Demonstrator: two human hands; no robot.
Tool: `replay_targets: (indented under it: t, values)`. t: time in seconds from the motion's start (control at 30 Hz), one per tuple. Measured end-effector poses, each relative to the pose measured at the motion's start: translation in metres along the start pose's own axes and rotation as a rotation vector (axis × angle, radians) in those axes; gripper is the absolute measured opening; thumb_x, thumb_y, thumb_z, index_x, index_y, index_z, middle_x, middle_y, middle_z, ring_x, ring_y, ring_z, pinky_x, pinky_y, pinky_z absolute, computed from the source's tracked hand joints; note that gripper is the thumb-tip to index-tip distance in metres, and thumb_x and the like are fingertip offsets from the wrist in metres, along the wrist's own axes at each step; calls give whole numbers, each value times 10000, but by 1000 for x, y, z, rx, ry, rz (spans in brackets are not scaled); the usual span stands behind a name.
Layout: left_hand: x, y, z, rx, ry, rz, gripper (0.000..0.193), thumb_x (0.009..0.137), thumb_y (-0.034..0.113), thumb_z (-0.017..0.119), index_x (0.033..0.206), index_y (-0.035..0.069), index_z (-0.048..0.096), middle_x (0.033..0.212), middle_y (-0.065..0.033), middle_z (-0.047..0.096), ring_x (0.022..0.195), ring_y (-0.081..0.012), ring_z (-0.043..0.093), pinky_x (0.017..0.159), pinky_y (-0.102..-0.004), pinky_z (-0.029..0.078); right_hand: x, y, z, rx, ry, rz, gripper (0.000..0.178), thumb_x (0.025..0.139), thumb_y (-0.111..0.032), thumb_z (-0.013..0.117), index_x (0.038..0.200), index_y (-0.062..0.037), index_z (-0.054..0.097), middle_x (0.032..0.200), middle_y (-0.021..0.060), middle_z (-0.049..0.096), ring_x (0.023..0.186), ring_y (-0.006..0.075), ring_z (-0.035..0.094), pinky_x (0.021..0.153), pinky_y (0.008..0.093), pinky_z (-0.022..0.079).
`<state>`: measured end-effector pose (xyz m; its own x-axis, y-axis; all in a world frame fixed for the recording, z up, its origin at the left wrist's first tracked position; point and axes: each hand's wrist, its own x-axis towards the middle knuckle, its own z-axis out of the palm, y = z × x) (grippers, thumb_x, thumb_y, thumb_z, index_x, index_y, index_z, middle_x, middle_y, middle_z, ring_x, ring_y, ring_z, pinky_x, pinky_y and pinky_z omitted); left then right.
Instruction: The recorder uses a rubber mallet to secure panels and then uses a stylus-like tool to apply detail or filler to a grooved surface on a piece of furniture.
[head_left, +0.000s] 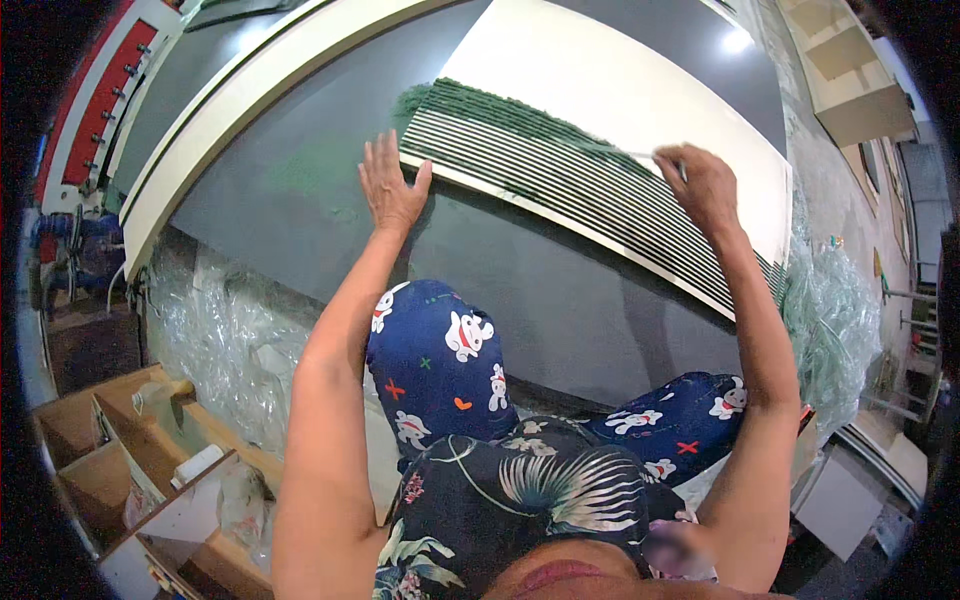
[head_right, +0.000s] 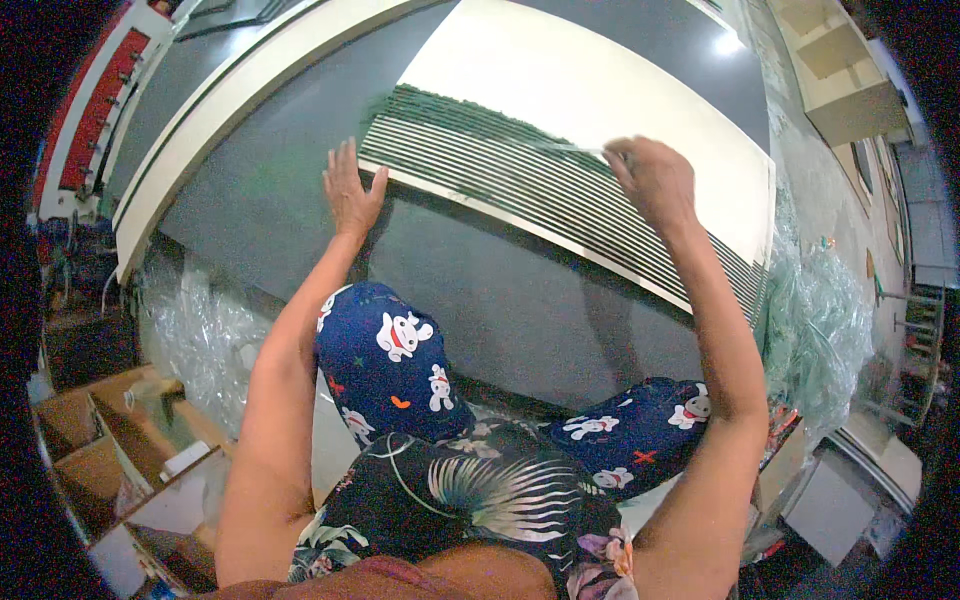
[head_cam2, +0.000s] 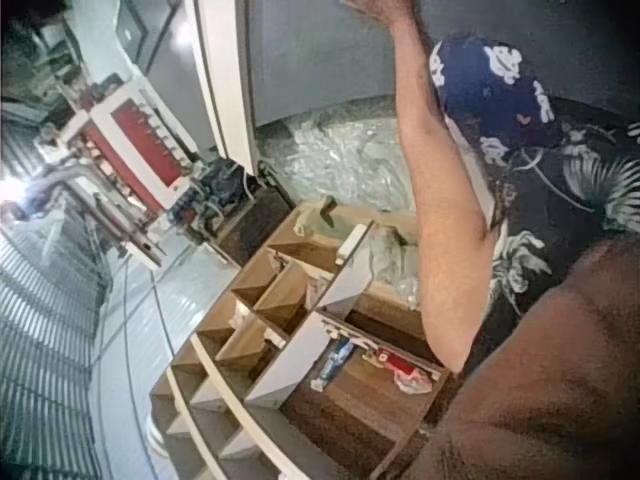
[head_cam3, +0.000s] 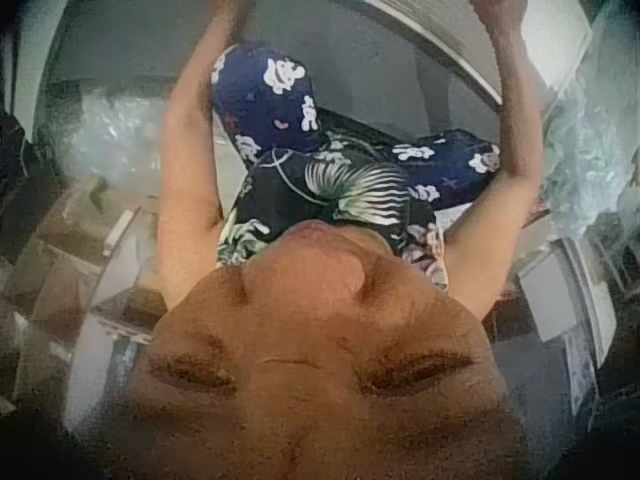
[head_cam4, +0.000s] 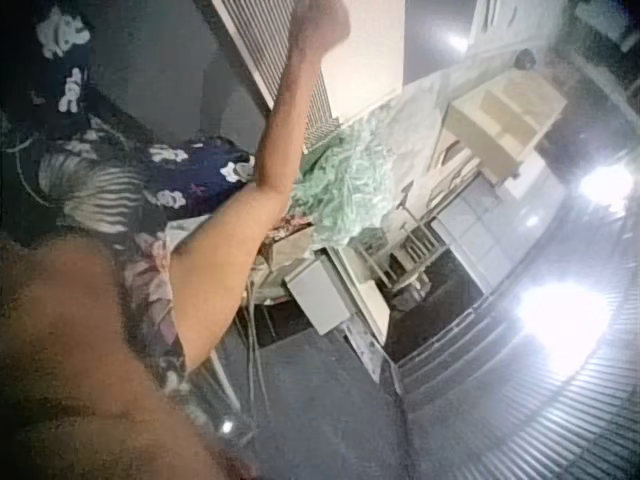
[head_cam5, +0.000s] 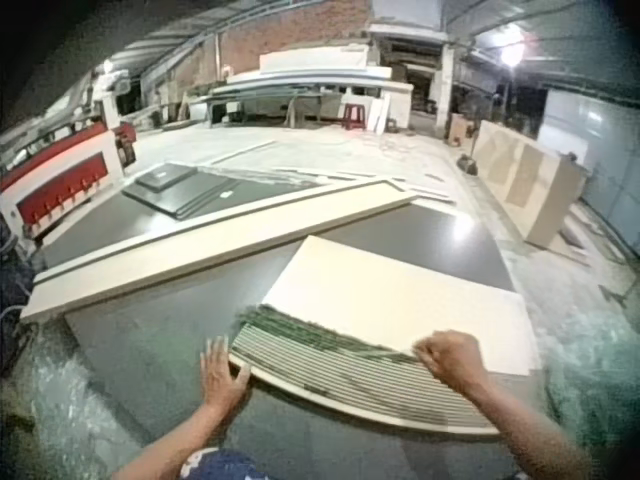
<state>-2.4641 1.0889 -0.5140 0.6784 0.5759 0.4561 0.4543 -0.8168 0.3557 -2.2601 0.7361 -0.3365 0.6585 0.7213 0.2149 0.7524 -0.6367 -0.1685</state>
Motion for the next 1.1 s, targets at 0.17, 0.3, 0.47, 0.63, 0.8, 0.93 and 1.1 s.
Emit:
replay_targets:
  t: [0.17, 0.3, 0.47, 0.63, 0.8, 0.93, 1.1]
  values:
    - [22, 52, -17, 91, -175, 317, 630, 888, 427, 524, 1397, 68, 438, 1522, -151, 299, 1429, -343, 210, 1146, -553, 112, -76, 23, -42, 187, 61, 246, 147, 854, -197, 677, 932, -81, 725, 858, 97, 702, 756, 230, 669, 707, 315, 510]
    - [36, 83, 6, -20, -332, 714, 677, 907, 491, 509, 1422, 68, 395, 1513, -128, 325, 1422, -316, 244, 1148, -512, 158, -92, 16, -60, 301, 96, 337, 131, 839, -147, 692, 915, -42, 717, 821, 93, 700, 704, 192, 650, 667, 294, 495]
    - [40, 107, 13, -10, -520, 799, 731, 916, 550, 459, 1444, 56, 351, 1534, -120, 285, 1426, -302, 236, 1151, -495, 186, -101, 1, -67, 261, 103, 269, 107, 830, -124, 695, 900, -46, 712, 796, 95, 687, 698, 212, 646, 651, 303, 494]
    - [63, 54, 14, 34, -406, 734, 725, 911, 566, 454, 1439, 76, 367, 1522, -123, 306, 1421, -302, 248, 1145, -494, 194, -116, 9, -70, 232, 114, 254, 100, 825, -114, 695, 897, -46, 707, 794, 101, 683, 701, 213, 648, 657, 306, 499]
    - [104, -31, -30, 501, -573, -219, 749, 921, 623, 380, 1428, 71, 391, 1496, -217, 311, 1414, -330, 251, 1134, -500, 186, -118, 19, -78, 358, 128, 365, 105, 844, -95, 673, 918, -31, 711, 768, 85, 672, 659, 144, 597, 638, 267, 468]
    - [113, -19, -32, 497, -409, -466, 806, 913, 650, 368, 1419, 23, 385, 1478, -263, 313, 1407, -349, 259, 1139, -481, 190, -118, 30, -83, 496, 215, 340, 117, 861, -73, 656, 931, 6, 707, 787, 62, 689, 687, 99, 580, 656, 248, 461]
    - [102, 121, 4, 123, -410, 485, 824, 910, 609, 440, 1400, -50, 367, 1482, -251, 315, 1400, -360, 270, 1135, -444, 229, -114, 46, -85, 547, 337, 357, 128, 872, -76, 657, 945, 13, 713, 825, 34, 696, 739, 76, 583, 686, 225, 457]
